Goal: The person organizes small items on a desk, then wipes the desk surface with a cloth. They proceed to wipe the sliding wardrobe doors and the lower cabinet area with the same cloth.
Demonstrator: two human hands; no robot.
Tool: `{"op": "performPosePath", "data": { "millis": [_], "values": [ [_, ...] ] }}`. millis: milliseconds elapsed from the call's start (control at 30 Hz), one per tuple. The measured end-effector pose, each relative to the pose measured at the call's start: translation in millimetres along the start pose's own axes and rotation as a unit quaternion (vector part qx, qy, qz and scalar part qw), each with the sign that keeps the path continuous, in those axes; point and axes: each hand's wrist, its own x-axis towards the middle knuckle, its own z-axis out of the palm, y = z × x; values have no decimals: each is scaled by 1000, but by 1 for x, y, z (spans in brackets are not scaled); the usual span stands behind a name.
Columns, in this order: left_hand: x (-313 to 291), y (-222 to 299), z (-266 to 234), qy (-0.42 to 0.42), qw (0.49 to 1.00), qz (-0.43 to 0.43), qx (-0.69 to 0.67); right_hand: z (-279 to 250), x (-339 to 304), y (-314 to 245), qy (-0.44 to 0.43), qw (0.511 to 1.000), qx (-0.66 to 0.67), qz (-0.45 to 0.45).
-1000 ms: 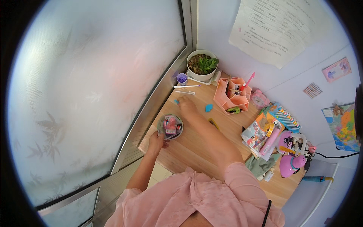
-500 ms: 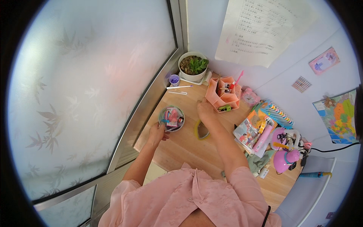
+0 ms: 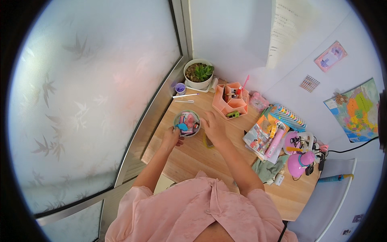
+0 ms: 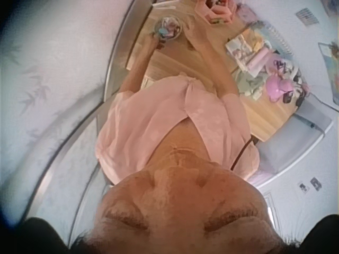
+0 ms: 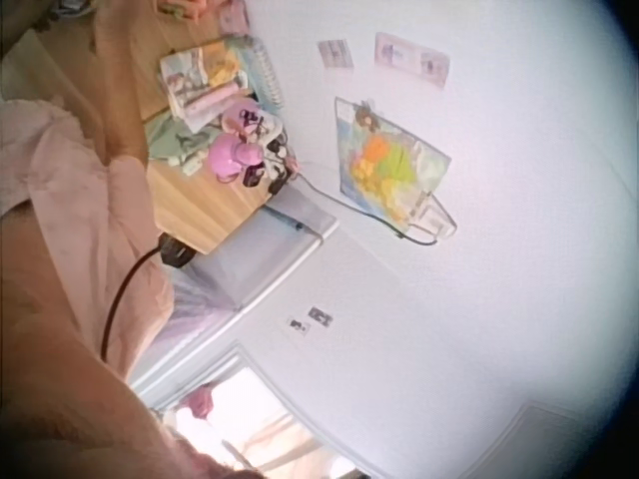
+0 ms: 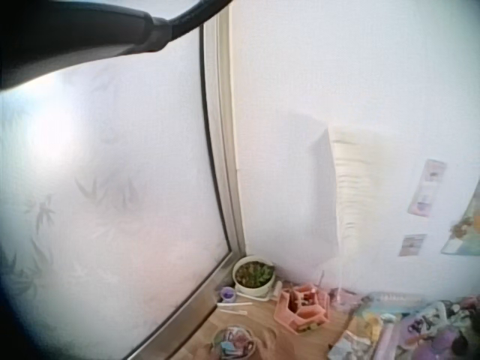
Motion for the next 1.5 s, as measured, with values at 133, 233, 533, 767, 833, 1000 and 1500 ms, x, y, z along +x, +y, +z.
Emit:
{"op": "performPosePath", "data": {
  "millis": [133, 233, 533, 767, 833, 1000, 1500],
  "values": [
    [10, -3, -3, 7, 1000, -2, -9, -22, -62, 24, -86, 974, -145, 149],
    [27, 10, 5, -8, 1000, 3, 0, -11, -85, 45, -139, 953, -111, 246],
    [79, 32, 33, -20, 1000, 13, 12, -35, -19, -1, -4, 977, 54, 208],
    [90, 37, 33, -66, 994, -20, -83, 25, 48, 31, 12, 988, -22, 153],
    [88, 38, 32, -79, 992, -28, -95, 40, 54, 33, -30, 978, -17, 206],
    [98, 41, 39, -67, 995, -2, -77, 37, 43, 38, 36, 982, 46, 181],
    [22, -20, 131, -137, 988, 7, -64, -70, -180, 114, 282, 550, 587, 523]
  ]
}}
